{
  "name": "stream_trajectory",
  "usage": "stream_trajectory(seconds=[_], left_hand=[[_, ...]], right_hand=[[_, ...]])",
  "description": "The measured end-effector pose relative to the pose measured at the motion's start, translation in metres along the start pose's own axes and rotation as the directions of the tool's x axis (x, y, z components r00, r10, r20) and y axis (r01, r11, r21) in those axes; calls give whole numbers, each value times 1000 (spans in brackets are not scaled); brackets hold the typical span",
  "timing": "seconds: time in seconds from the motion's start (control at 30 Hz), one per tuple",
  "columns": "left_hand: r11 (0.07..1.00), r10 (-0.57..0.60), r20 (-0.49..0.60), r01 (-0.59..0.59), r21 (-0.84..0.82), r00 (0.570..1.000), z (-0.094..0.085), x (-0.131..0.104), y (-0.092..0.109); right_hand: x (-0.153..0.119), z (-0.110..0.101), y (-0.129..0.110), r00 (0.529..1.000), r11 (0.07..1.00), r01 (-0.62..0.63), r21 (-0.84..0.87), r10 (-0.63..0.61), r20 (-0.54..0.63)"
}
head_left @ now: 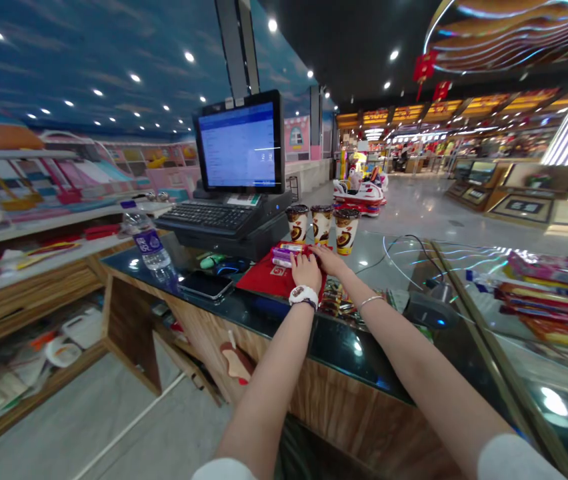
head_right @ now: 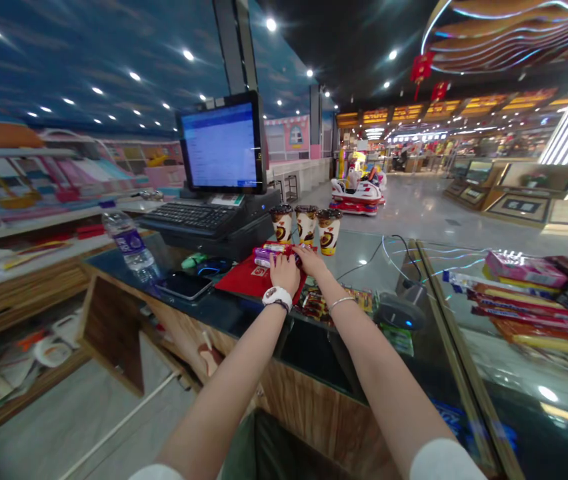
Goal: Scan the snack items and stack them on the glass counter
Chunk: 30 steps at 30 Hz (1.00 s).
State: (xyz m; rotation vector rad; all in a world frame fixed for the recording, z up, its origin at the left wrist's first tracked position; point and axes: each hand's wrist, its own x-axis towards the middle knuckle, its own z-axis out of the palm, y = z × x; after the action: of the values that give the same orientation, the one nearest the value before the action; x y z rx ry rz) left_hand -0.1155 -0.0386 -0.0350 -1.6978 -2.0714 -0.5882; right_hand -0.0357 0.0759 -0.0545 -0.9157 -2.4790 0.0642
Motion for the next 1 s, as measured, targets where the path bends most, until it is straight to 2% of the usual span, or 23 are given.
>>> stream_trajectory(seconds=[0.1,0.37,0.6,0.77,1.0], left_hand=[[1000,-11,1,11,8,1000,0,0,0],[998,-56,-10,56,-18,998,-6,-1,1],[998,-64,-20,64,8,998,-4,-1,-4],[997,-72,-1,72,21,997,-5,-1,-5],[994,-93,-57,96,49,994,-1,0,-6]], right_hand=[[1,-2,1,1000,1000,-16,27,15,23],[-2,-5,-7,999,998,-6,60,8,-37],[-2,-6,-13,998,999,-17,40,19,-53],[-2,-1,-13,998,998,37,40,-35,-58],[2,6,-9,997,998,25,57,-21,-75]])
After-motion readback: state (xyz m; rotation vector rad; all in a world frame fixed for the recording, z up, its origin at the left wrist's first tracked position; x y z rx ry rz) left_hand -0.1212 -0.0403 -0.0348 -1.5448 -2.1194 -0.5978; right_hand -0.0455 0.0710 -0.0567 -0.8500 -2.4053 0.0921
